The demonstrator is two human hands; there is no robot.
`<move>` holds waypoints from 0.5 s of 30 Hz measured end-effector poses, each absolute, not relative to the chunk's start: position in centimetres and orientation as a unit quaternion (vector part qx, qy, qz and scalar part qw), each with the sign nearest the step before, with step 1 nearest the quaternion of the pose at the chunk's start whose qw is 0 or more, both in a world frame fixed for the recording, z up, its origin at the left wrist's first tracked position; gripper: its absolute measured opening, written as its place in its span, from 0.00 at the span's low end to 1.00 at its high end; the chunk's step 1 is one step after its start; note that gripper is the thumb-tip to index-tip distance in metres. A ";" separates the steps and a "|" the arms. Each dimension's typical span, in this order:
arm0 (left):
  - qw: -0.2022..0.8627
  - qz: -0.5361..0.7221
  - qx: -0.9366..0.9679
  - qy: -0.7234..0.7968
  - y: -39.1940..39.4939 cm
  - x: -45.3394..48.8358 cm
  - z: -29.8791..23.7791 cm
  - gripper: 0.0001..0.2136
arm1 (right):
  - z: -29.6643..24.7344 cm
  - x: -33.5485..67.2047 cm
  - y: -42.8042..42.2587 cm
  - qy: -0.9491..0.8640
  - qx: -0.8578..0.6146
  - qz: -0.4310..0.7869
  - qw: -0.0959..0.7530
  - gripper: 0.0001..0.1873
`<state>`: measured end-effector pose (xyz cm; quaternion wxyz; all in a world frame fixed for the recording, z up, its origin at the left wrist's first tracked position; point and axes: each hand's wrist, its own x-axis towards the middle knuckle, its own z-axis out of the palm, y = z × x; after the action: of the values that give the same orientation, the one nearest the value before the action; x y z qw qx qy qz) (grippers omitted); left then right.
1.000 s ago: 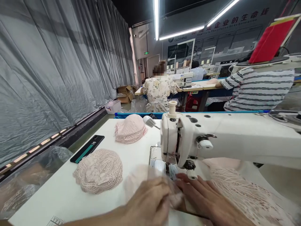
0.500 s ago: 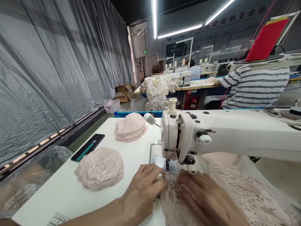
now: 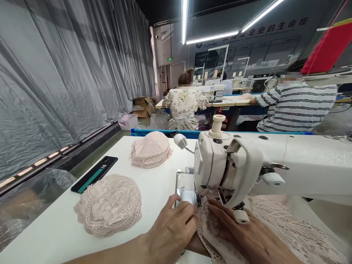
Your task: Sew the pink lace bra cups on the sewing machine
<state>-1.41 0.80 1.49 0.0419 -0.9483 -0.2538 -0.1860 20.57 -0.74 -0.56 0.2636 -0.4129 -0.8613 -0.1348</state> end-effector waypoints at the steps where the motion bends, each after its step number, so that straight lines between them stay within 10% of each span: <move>1: 0.041 -0.184 -0.949 -0.252 0.9 -1.4 1.5 0.11 | -0.4 20.5 -0.6 -0.869 -0.407 -0.125 0.252 0.20; 15: 0.048 -0.233 -0.949 -0.206 0.4 -1.7 1.0 0.12 | 0.8 19.9 -3.6 -0.929 -0.308 -0.050 0.199 0.20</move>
<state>-1.69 0.44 0.97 0.0478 -0.9490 -0.2064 -0.2334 19.93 -3.56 0.81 0.1985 -0.3085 -0.9290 -0.0496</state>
